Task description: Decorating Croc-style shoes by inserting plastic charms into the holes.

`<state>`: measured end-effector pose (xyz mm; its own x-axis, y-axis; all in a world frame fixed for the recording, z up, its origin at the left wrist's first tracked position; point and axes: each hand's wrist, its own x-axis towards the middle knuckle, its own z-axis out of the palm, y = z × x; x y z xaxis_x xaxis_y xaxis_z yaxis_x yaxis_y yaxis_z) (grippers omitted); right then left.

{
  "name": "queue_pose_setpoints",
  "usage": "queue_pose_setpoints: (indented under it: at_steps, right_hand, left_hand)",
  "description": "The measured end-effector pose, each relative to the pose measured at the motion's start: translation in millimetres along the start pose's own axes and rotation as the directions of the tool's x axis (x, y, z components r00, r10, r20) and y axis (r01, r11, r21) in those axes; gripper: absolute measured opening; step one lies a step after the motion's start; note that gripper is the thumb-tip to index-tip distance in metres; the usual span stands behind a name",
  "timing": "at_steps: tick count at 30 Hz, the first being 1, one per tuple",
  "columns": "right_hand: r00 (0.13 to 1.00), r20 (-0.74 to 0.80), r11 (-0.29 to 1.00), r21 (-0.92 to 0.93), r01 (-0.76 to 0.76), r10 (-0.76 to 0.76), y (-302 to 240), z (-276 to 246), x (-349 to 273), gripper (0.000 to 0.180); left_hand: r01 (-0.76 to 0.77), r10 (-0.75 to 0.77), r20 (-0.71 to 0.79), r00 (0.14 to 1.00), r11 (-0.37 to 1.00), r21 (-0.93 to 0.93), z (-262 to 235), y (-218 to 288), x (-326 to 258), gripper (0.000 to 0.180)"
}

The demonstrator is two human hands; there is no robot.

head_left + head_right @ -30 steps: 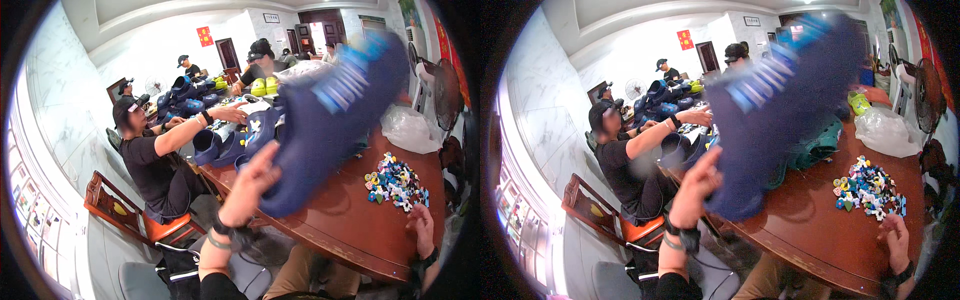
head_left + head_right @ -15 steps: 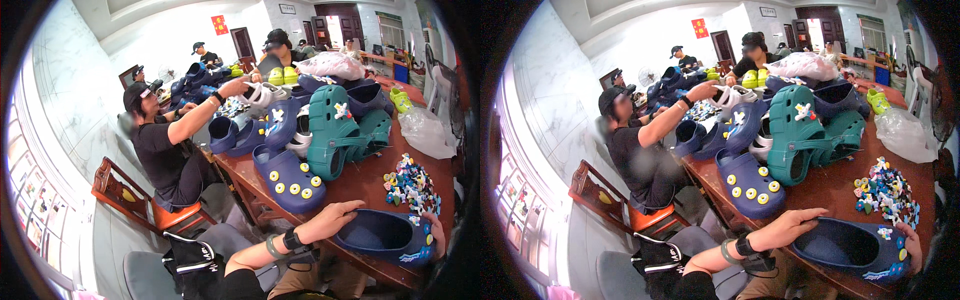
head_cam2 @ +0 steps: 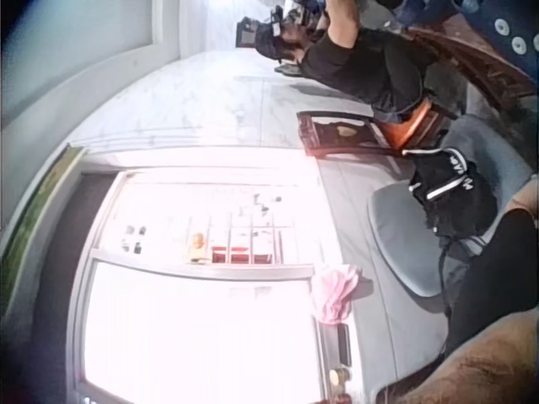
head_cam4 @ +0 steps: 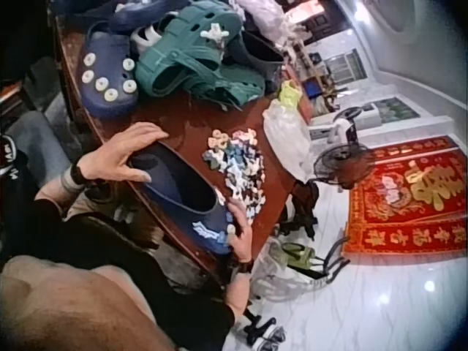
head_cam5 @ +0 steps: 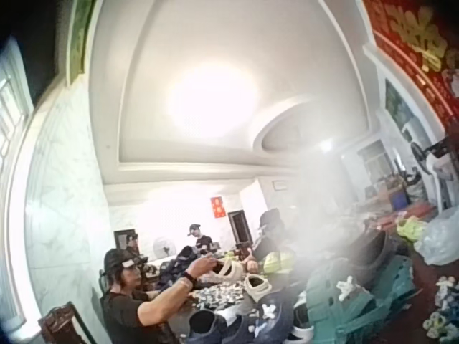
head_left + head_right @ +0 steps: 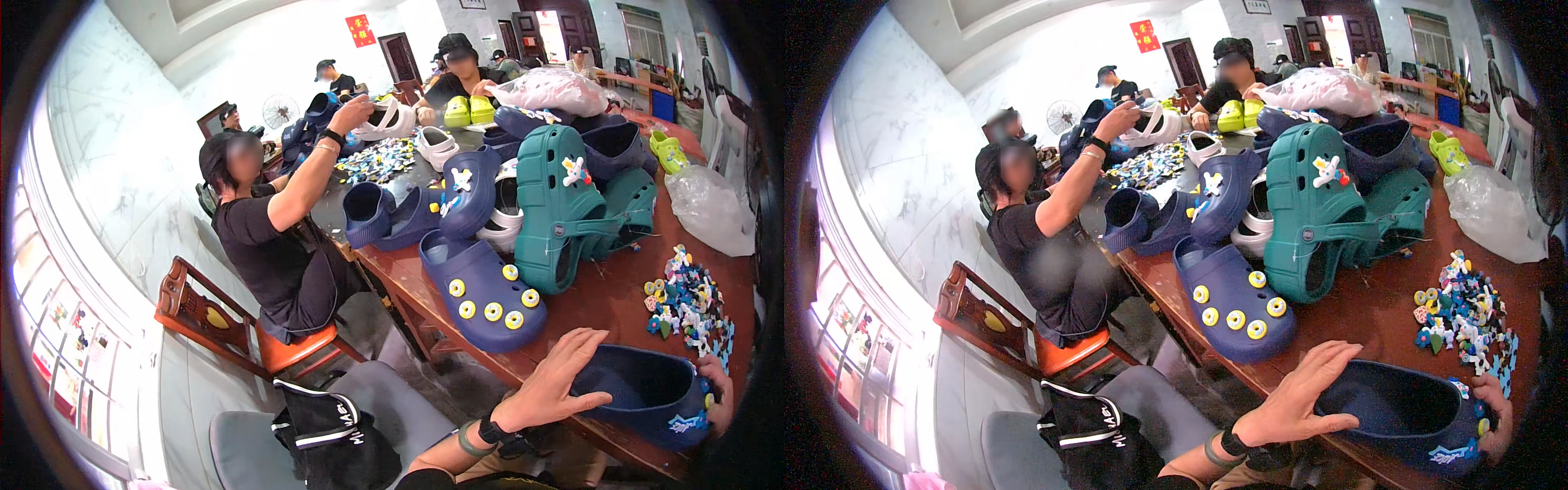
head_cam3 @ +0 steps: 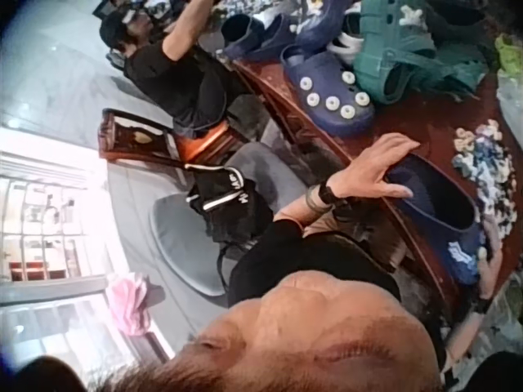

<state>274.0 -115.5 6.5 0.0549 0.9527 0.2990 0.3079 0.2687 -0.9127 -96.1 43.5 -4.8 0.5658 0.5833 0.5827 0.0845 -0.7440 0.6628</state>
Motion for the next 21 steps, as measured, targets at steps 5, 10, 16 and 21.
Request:
queue_pose_setpoints:
  at_steps: [5,10,16,21]
  right_hand:
    - [0.96,0.104,0.952,-0.14,0.273,-0.26,21.4,-8.8,6.8,0.07]
    - [0.992,-0.017,0.928,-0.356,0.112,-0.126,61.2,-24.0,-7.4,0.039]
    - [0.954,0.055,0.935,-0.186,0.301,-0.296,22.5,4.0,0.7,0.037]
    - [0.963,0.264,0.967,-0.227,0.115,-0.053,1.5,-20.3,-0.9,0.094]
  left_hand:
    - [-0.029,0.033,0.03,0.999,0.994,-0.107,-6.5,-0.5,-2.2,0.088]
    - [-0.005,0.017,0.078,0.997,0.99,-0.144,-5.9,-2.5,-0.2,0.093]
    - [-0.02,0.032,0.081,0.996,0.989,-0.143,-5.4,-0.3,4.8,0.092]
    - [-0.055,0.048,-0.182,0.982,0.998,-0.032,-6.2,7.5,-2.9,0.073]
